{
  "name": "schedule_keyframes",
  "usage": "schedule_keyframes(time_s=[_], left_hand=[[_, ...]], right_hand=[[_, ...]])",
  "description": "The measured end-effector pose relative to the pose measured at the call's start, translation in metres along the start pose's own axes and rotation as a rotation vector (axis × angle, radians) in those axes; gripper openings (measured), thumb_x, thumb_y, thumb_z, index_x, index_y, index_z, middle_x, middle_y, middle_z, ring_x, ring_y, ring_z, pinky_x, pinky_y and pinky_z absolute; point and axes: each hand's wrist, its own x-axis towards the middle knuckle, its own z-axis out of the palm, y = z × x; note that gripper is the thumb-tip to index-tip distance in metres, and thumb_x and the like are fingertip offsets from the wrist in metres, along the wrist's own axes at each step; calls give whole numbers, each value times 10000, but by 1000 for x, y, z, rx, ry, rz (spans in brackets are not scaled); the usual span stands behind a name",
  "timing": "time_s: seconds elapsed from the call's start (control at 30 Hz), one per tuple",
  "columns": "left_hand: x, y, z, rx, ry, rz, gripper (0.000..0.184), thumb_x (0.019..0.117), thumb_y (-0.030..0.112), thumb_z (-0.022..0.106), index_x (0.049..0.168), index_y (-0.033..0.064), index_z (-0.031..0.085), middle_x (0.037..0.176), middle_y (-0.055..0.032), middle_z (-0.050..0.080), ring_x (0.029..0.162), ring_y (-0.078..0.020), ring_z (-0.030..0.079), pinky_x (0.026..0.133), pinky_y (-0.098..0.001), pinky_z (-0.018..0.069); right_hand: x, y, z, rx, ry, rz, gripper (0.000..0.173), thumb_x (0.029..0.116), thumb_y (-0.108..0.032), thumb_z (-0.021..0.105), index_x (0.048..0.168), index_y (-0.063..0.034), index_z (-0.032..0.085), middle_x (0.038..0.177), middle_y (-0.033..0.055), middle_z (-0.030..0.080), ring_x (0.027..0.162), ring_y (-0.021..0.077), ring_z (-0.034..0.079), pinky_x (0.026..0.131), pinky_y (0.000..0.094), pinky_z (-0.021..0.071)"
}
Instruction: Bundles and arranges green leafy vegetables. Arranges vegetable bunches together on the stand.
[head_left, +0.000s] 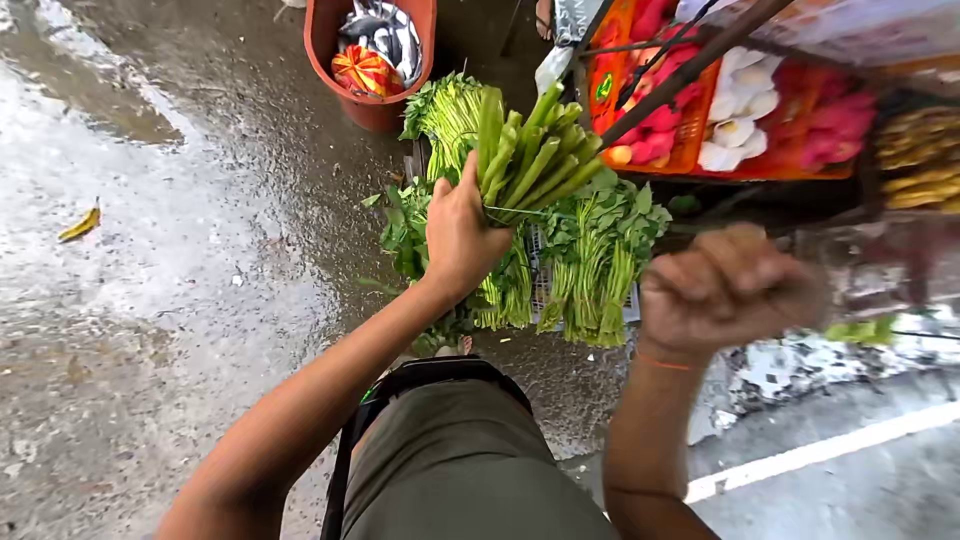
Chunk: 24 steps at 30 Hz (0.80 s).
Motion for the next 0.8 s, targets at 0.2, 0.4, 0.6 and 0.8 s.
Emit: schedule_keyframes(time_s=[0.2, 0.4, 0.6, 0.8], left_hand=[[-6, 15, 7, -38, -97, 110, 623, 727, 188, 860, 1297, 66, 638, 1015, -66, 736, 994, -271, 622, 882, -467, 485], [-8, -3, 11, 194, -197, 174, 598, 720, 113, 832, 1293, 84, 662, 1019, -100, 746, 1021, -357, 633, 870, -548, 481], [-3, -2, 12, 407, -317, 324, 538, 750, 38, 785, 1270, 95, 658, 1031, -118, 728, 1043, -357, 642, 916, -557, 444], [-12, 22, -4, 408, -367, 385, 508, 755, -112, 704, 1231, 51, 634, 1056, -185, 687, 965, -412, 672, 775, -565, 523]], right_hand=[[40, 58, -30, -543, 101, -13, 446, 1065, -326, 528, 1458, -121, 489, 1447, -26, 586, 1262, 83, 597, 1002, 268, 536], [51, 41, -17, -1054, -381, 29, 805, 914, -515, 732, 1364, 118, 522, 1413, 203, 594, 1288, 278, 612, 1094, 414, 533], [62, 24, -9, -1129, -421, 207, 708, 894, -528, 747, 1267, 65, 642, 1228, 134, 716, 1102, 222, 711, 961, 382, 614], [48, 7, 12, -1155, -360, 225, 726, 901, -567, 716, 1283, 47, 655, 1269, 125, 711, 1123, 227, 710, 966, 391, 611]])
